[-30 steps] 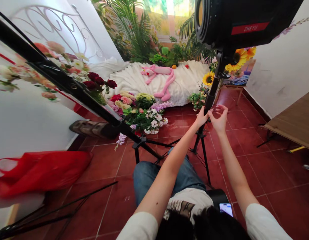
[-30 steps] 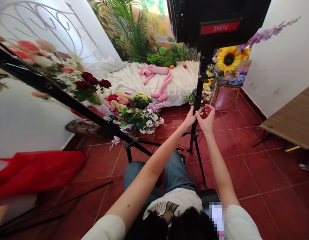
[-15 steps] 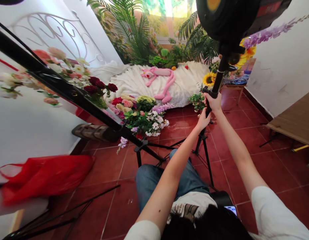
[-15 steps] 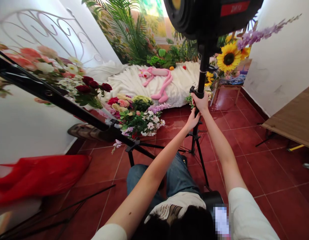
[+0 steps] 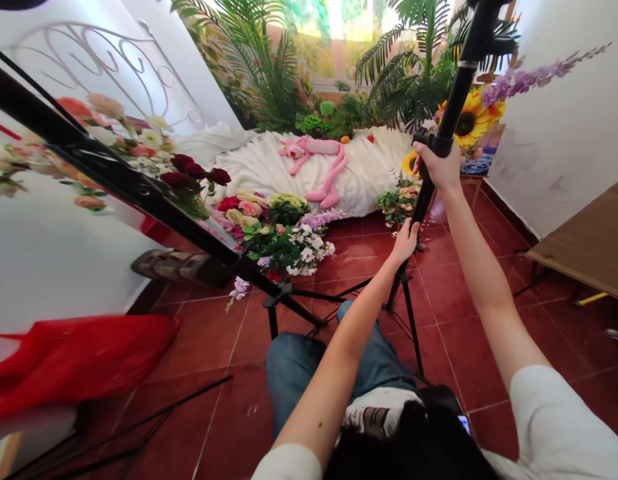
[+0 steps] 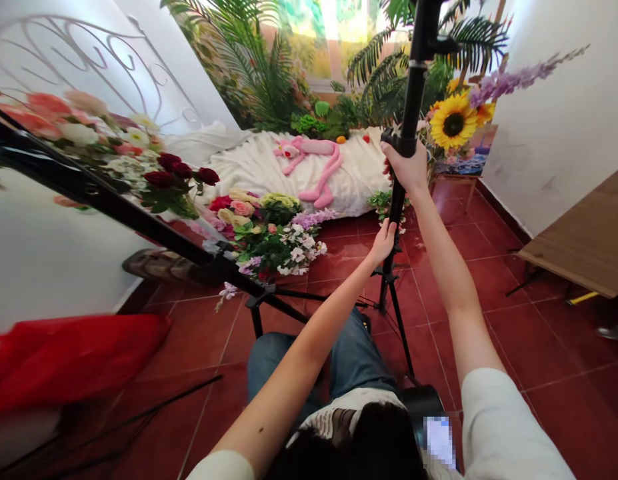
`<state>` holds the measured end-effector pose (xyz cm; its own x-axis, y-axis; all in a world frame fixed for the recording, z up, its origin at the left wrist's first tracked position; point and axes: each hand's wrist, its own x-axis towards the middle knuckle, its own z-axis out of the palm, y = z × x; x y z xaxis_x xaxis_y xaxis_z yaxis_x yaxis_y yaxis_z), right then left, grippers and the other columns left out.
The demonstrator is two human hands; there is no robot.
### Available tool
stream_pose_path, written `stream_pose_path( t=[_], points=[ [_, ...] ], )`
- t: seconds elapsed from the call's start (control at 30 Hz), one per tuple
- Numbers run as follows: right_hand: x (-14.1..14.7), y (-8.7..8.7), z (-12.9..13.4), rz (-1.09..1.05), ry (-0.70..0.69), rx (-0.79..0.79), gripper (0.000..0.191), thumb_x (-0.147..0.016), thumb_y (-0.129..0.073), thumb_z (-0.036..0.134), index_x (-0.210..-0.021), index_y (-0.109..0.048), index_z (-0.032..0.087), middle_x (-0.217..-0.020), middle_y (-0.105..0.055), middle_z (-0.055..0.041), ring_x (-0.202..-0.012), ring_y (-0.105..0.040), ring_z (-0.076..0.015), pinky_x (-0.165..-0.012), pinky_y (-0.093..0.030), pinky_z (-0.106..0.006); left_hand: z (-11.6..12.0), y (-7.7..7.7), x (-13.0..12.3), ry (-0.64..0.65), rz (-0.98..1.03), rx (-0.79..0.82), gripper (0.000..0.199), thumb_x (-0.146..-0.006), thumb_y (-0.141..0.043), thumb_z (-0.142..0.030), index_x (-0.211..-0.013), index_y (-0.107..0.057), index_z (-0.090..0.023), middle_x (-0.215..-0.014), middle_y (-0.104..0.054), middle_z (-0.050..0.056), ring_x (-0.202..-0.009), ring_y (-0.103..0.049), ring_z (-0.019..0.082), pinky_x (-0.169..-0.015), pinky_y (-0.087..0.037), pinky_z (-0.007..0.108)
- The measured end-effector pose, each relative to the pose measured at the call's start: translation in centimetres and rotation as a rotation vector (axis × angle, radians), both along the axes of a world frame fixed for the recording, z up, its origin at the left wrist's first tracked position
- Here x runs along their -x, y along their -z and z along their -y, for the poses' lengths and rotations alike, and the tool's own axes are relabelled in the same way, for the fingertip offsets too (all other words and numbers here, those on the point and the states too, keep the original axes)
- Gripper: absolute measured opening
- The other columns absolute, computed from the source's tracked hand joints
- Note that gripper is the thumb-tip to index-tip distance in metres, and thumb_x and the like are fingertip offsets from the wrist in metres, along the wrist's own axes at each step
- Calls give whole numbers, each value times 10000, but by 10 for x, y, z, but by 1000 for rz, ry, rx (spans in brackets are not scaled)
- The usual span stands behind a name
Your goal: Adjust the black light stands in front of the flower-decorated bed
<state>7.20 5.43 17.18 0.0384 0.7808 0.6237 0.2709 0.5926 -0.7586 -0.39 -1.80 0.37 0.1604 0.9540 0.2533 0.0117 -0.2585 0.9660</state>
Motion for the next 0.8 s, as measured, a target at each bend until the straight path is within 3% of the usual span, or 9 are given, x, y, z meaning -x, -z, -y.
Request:
stream_pose_path(
  t=[0.17,0.27,0.4,0.53,0.67,0.8],
  points=[
    [-11,-6,46,156,113,5,408,-826,-652,585,-985,-522,232,-865,-709,-30,-797,-712,-173,-718,-609,-319,0,4,-1,-46,-10,-21,456,-964,-350,-567,-987,-563,-164,-879,-613,42,-748,-563,116,-776,-478,250],
    [-27,7,83,240,210,32,397,-802,-692,432,-1037,-441,234,-986,-705,-51,-790,-697,-162,-755,-591,-343,-2,7,0,-38,-17,-25,476,-956,-357,-585,-990,-576,-163,-896,-618,48,-784,-577,125,-810,-482,259],
    [-44,48,125,601,162,217,236,-824,-644,372,-862,-446,248,-846,-679,-18,-671,-652,-178,-642,-526,-336,-7,11,1,-17,-7,-19,465,-955,-389,-575,-1049,-588,-166,-966,-638,55,-887,-610,137,-891,-482,272],
    [-47,93,144,941,112,372,251,-795,-694,397,-806,-516,220,-856,-683,-55,-732,-638,-210,-592,-421,-293,-11,14,2,29,9,6,446,-965,-398,-549,-1110,-578,-167,-996,-656,55,-892,-632,133,-910,-490,276],
    [-45,124,145,947,189,399,173,-912,-513,366,-840,-542,212,-902,-696,-80,-776,-636,-214,-599,-365,-273,-11,13,5,32,-23,12,406,-970,-416,-515,-1101,-585,-170,-985,-654,48,-914,-633,131,-935,-480,267],
    [-40,154,136,674,229,488,275,-937,-409,389,-772,-548,217,-799,-688,-60,-766,-627,-206,-627,-367,-264,-9,12,7,30,-45,-24,385,-979,-404,-501,-1047,-592,-171,-932,-626,37,-874,-616,123,-906,-482,254]
  ],
)
